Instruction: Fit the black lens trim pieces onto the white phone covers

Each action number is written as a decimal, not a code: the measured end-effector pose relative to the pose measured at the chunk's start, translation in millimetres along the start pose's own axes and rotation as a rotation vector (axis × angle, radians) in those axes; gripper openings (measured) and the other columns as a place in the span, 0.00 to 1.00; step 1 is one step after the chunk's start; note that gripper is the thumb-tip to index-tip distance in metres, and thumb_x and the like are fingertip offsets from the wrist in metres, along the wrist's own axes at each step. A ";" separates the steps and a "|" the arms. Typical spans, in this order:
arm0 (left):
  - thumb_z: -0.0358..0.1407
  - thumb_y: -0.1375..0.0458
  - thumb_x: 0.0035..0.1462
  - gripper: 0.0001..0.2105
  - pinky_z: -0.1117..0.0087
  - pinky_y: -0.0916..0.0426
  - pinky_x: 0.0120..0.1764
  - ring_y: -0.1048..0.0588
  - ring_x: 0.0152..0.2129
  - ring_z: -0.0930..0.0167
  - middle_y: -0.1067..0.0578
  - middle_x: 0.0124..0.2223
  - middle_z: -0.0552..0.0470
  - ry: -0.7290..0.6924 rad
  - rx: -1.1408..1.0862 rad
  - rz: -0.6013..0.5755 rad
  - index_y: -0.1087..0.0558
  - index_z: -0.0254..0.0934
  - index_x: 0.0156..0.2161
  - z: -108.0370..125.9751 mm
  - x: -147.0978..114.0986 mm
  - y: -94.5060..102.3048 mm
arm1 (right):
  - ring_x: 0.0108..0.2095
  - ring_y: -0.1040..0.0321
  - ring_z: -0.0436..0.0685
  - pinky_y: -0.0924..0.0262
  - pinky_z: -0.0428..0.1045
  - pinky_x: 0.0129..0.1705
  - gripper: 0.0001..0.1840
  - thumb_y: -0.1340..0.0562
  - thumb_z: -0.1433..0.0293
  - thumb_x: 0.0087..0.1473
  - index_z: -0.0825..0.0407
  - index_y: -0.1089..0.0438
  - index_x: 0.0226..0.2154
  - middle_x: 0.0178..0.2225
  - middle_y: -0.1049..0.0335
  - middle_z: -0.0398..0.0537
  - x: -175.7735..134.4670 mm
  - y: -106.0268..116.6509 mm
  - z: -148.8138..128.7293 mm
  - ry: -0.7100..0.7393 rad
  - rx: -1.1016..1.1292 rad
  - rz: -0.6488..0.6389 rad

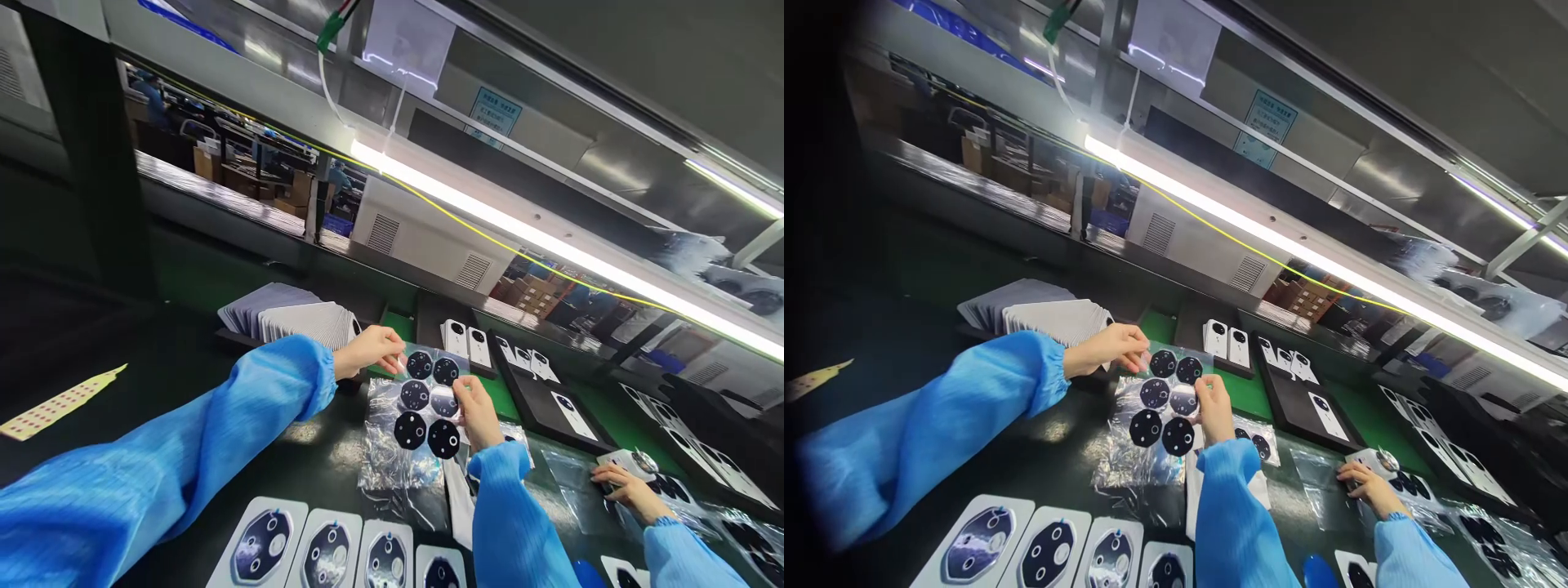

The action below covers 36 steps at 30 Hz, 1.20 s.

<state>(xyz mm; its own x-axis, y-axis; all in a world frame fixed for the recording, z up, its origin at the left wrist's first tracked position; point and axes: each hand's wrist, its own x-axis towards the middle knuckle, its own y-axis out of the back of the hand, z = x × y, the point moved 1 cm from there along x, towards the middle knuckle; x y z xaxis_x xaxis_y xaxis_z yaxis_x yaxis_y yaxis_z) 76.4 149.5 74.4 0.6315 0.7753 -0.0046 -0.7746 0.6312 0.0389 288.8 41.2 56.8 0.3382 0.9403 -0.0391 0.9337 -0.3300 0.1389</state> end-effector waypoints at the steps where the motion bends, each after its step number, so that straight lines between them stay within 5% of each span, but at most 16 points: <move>1: 0.38 0.44 0.63 0.11 0.65 0.26 0.36 0.24 0.33 0.70 0.25 0.42 0.49 -0.012 0.007 0.000 0.30 0.33 0.46 4.9 1.2 1.6 | 0.18 0.43 0.42 0.43 0.40 0.19 0.08 0.41 0.66 0.62 0.54 0.34 0.38 0.24 0.39 0.34 1.3 0.7 -2.8 0.005 0.000 0.002; 6: 0.37 0.43 0.63 0.09 0.68 0.26 0.33 0.25 0.29 0.72 0.25 0.37 0.52 0.008 0.088 -0.017 0.29 0.32 0.43 12.5 -4.1 25.3 | 0.23 0.37 0.44 0.39 0.42 0.22 0.11 0.41 0.64 0.62 0.55 0.33 0.42 0.31 0.34 0.40 1.2 -20.9 11.8 -0.066 -0.023 -0.062; 14: 0.38 0.43 0.63 0.10 0.67 0.26 0.34 0.25 0.32 0.71 0.25 0.40 0.50 0.130 0.219 0.005 0.29 0.33 0.45 -21.7 -18.0 58.6 | 0.38 0.29 0.53 0.30 0.52 0.38 0.16 0.40 0.63 0.61 0.54 0.34 0.49 0.44 0.30 0.49 5.9 -85.7 51.2 -0.218 -0.206 -0.199; 24: 0.39 0.43 0.63 0.14 0.61 0.27 0.40 0.25 0.39 0.67 0.27 0.48 0.47 0.128 0.172 -0.029 0.31 0.34 0.50 -39.4 -17.5 65.1 | 0.36 0.29 0.52 0.31 0.51 0.37 0.13 0.40 0.64 0.61 0.53 0.32 0.46 0.42 0.29 0.47 19.5 -81.9 45.3 -0.151 -0.535 -0.211; 36: 0.39 0.43 0.63 0.14 0.60 0.27 0.42 0.25 0.41 0.66 0.28 0.49 0.46 0.113 0.167 0.005 0.32 0.35 0.51 -48.5 -25.6 56.2 | 0.49 0.33 0.62 0.33 0.55 0.45 0.12 0.43 0.62 0.62 0.46 0.29 0.45 0.48 0.30 0.44 16.8 -85.3 34.3 0.370 -0.634 -0.150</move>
<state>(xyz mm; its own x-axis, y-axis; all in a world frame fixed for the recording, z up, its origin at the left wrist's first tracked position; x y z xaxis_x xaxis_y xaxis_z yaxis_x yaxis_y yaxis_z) 15.1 166.2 28.2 0.6127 0.7819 -0.1153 -0.7557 0.6223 0.2041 218.9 82.3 10.3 0.0468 0.9750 0.2174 0.6822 -0.1902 0.7060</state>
